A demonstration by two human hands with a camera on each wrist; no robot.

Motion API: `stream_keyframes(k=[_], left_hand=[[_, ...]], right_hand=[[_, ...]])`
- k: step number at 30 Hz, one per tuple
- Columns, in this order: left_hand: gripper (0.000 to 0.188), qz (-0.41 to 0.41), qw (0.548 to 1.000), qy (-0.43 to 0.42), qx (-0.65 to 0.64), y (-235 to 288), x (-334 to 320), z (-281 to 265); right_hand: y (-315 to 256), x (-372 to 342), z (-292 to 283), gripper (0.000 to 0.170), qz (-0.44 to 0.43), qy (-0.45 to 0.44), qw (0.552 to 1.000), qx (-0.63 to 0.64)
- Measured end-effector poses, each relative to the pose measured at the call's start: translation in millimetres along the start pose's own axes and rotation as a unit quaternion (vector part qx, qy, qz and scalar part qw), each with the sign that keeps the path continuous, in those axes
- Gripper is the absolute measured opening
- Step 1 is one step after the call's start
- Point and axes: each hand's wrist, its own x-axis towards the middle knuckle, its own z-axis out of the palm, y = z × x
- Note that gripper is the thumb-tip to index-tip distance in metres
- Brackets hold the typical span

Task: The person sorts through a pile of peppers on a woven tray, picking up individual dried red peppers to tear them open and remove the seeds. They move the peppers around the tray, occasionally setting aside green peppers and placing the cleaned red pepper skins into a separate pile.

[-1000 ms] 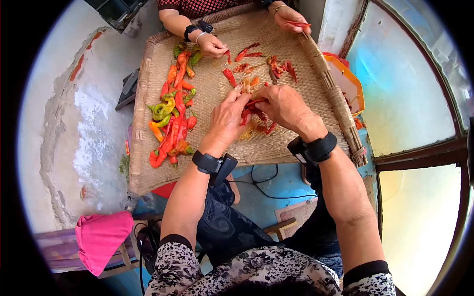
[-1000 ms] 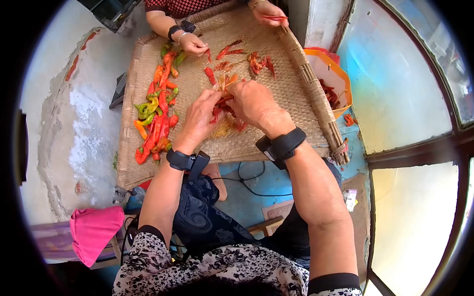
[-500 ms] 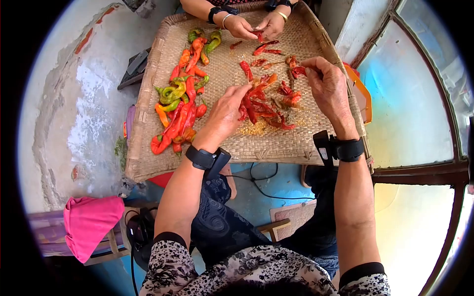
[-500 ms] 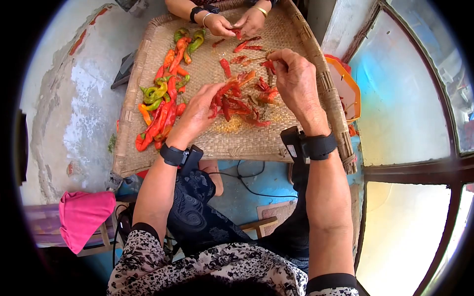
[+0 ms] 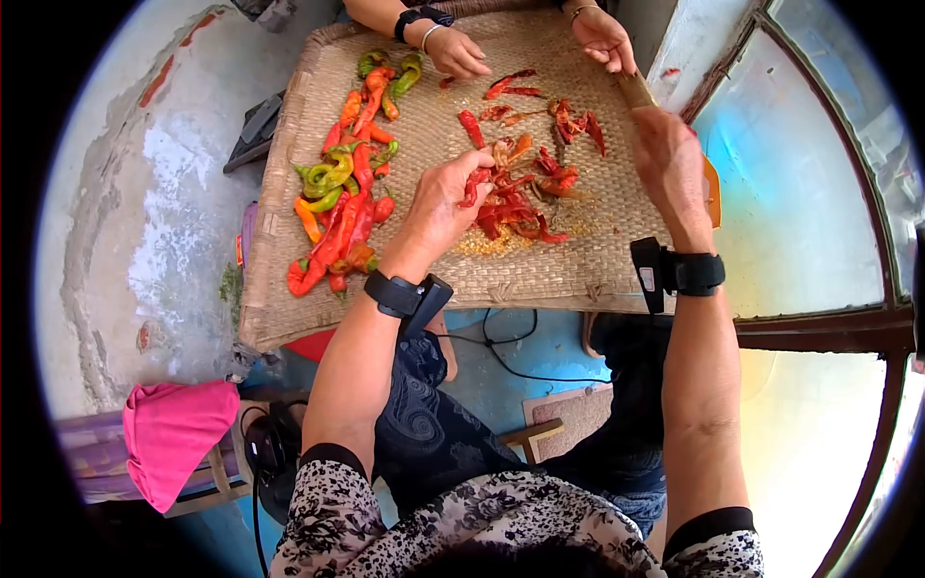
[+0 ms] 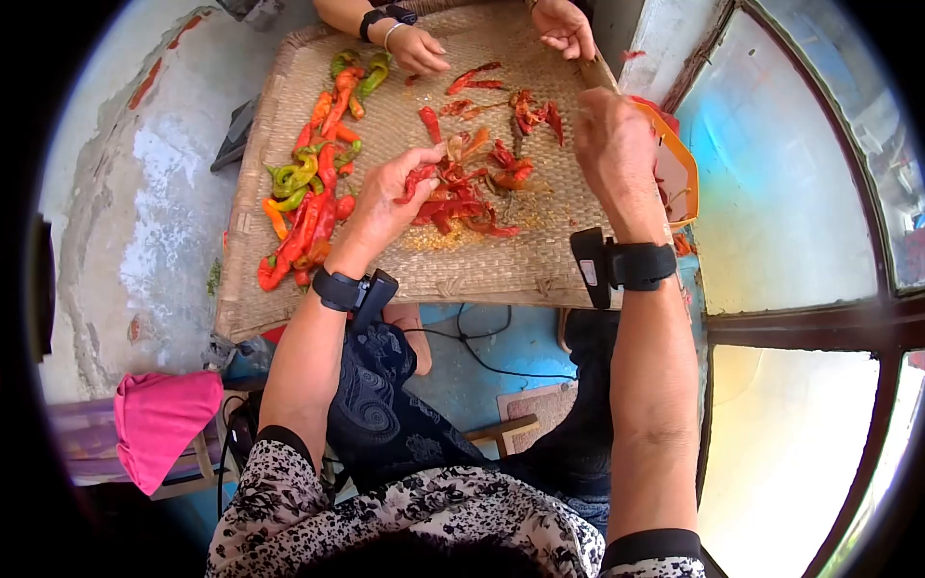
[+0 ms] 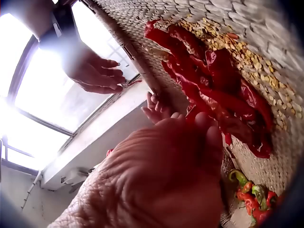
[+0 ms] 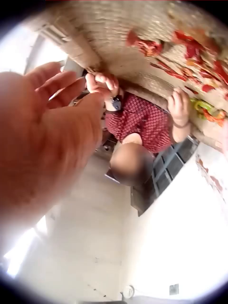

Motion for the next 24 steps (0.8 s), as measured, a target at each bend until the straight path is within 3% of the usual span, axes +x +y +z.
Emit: stream_keyframes(k=[2, 4, 5, 7, 10, 14, 17, 19, 21, 24], left_hand=[[0.023, 0.002, 0.999, 0.005, -0.032, 2, 2, 3], [0.02, -0.091, 0.981, -0.033, -0.168, 5, 5, 4], [0.02, -0.092, 0.981, -0.034, -0.168, 7, 6, 4], [0.019, -0.119, 0.957, -0.042, -0.261, 11, 7, 6], [0.019, -0.15, 0.929, -0.016, -0.339, 15, 9, 8], [0.02, -0.166, 0.925, -0.006, -0.342, 16, 11, 6], [0.026, -0.204, 0.918, -0.043, -0.337, 7, 11, 7], [0.025, -0.198, 0.912, -0.01, -0.36, 11, 11, 6], [0.024, -0.214, 0.916, -0.008, -0.339, 10, 11, 5], [0.021, -0.226, 0.919, 0.002, -0.323, 4, 13, 6]], right_hand=[[-34, -9, 6, 0.028, -0.008, -0.111, 0.985, 0.134], [-48, -19, 21, 0.031, -0.071, -0.186, 0.969, 0.143], [-54, -22, 25, 0.032, -0.072, -0.213, 0.961, 0.161], [-56, -24, 38, 0.034, -0.131, -0.211, 0.955, 0.163], [-59, -24, 47, 0.027, -0.124, -0.225, 0.95, 0.179], [-65, -22, 40, 0.02, -0.078, -0.264, 0.949, 0.151], [-58, -19, 40, 0.012, -0.078, -0.208, 0.959, 0.177], [-53, -15, 37, 0.013, 0.03, -0.175, 0.942, 0.286], [-46, -7, 30, 0.018, 0.096, -0.133, 0.937, 0.309], [-36, -4, 15, 0.014, 0.236, -0.099, 0.815, 0.52]])
